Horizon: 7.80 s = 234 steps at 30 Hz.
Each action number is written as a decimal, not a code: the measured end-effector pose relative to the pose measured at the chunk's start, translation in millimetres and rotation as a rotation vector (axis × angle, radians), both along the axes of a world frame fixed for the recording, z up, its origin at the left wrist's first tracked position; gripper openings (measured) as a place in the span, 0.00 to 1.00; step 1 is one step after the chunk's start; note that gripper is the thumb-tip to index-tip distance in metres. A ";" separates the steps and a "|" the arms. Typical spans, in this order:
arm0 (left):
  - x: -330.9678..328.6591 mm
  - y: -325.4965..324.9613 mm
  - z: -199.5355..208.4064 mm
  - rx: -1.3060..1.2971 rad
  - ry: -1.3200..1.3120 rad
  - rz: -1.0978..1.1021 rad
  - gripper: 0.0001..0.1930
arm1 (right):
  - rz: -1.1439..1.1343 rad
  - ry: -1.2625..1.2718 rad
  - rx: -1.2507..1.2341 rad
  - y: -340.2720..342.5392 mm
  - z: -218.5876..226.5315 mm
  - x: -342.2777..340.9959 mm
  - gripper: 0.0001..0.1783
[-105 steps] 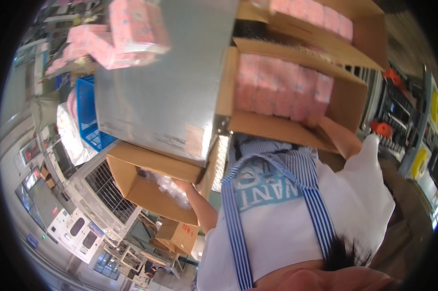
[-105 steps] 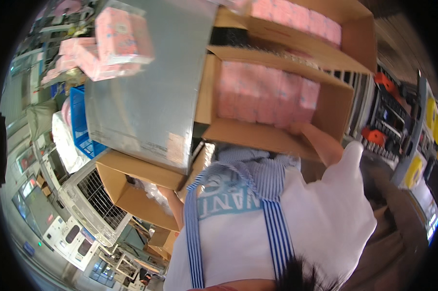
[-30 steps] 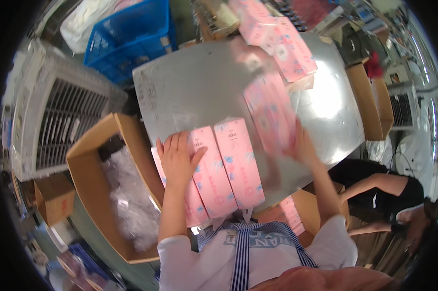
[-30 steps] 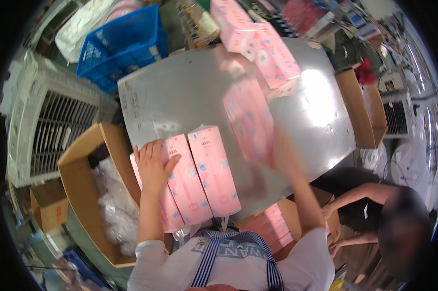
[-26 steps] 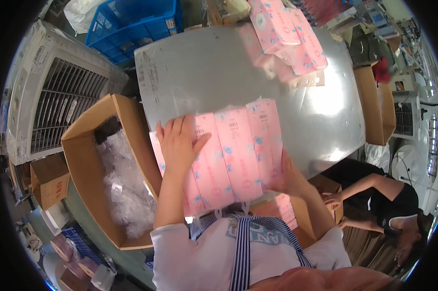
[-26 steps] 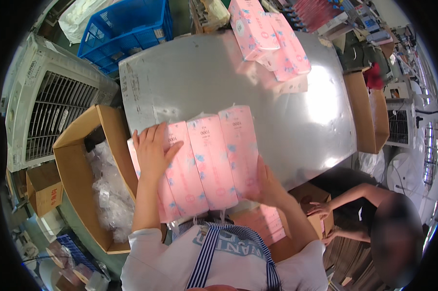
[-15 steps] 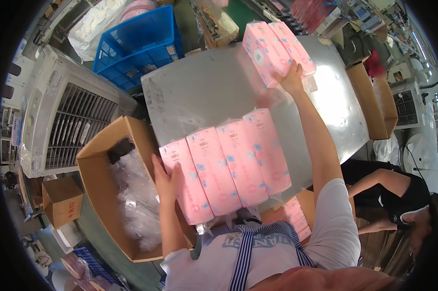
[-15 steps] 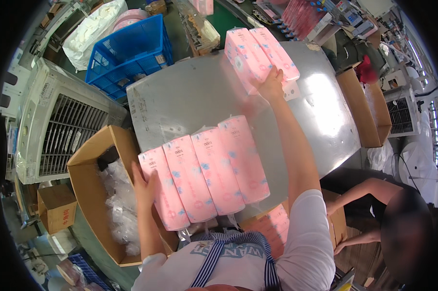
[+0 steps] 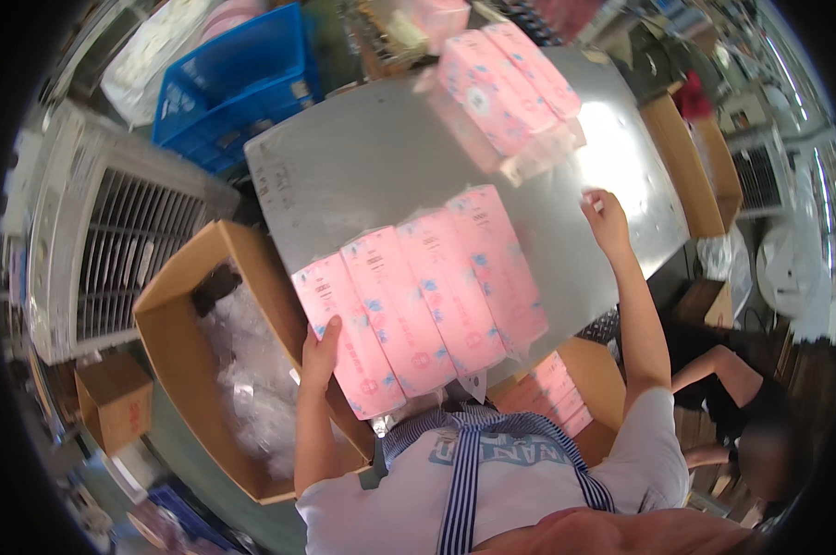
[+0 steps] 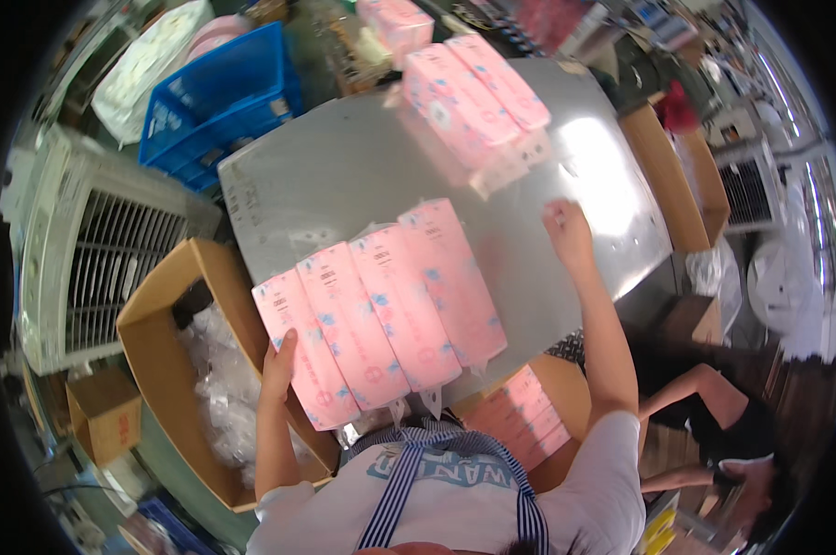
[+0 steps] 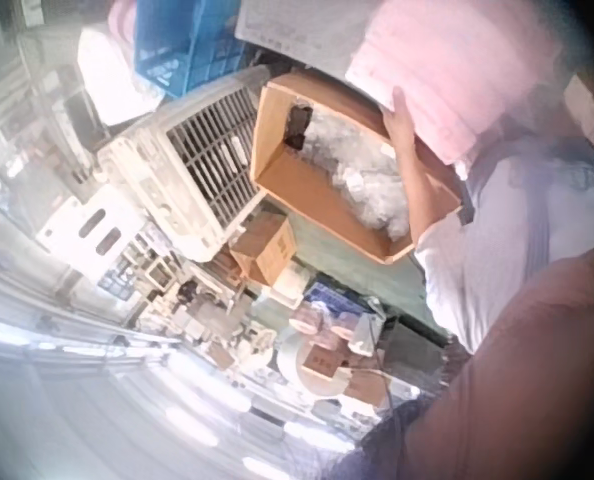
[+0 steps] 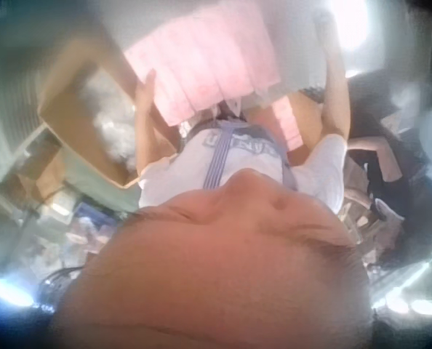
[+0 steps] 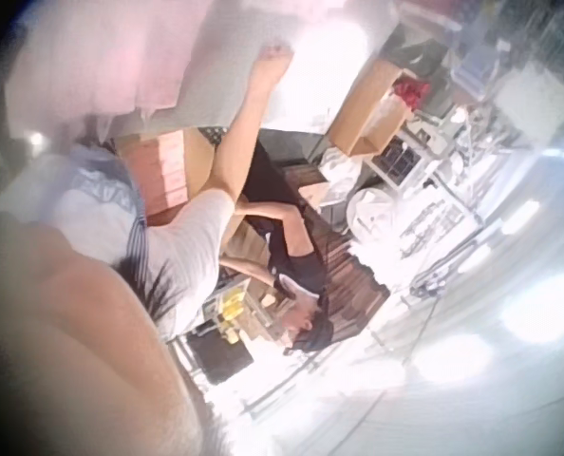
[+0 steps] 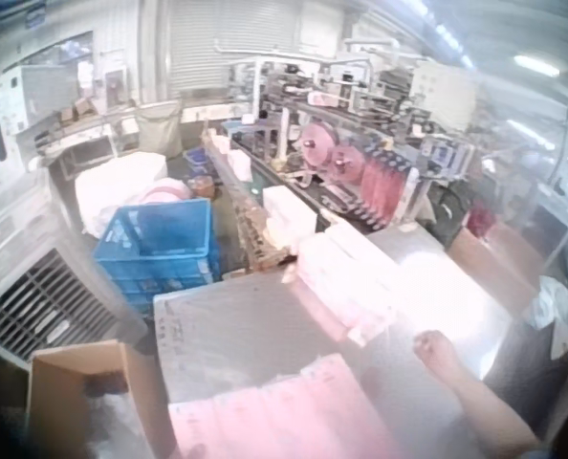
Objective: The person repeatedly picks up stacks of pink-wrapped packages from a metal table and places them into a cardboard box. They then close the box flaps and move the box aside before repeating the process with a new box.
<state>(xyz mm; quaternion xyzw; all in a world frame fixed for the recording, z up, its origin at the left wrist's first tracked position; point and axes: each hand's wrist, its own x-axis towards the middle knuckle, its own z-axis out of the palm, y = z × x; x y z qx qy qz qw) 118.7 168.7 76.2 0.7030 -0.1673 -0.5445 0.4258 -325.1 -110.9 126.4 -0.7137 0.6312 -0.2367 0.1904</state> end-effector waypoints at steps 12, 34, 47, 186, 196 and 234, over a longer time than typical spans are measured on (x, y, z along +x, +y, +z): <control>10.6 -1.3 18.1 0.161 0.133 -0.108 0.40 | 0.229 0.599 0.063 26.7 7.9 -1.8 0.08; 33.3 -92.0 22.3 0.211 0.627 -0.570 0.35 | -0.030 -0.878 1.030 227.8 16.8 -53.7 0.34; -387.4 -72.8 40.4 0.511 0.331 -1.544 0.21 | -0.951 -1.179 0.977 589.1 1.2 -298.5 0.23; -385.1 114.7 -250.2 -0.381 -0.632 -2.785 0.20 | -1.953 0.581 0.135 879.3 19.8 -181.4 0.29; -493.5 112.0 -318.5 -0.131 -0.497 -2.904 0.12 | -2.454 1.973 0.258 985.0 312.9 40.0 0.26; -396.6 123.0 123.3 -1.520 -1.106 -1.440 0.13 | -1.128 0.554 -0.337 652.6 51.3 -63.6 0.37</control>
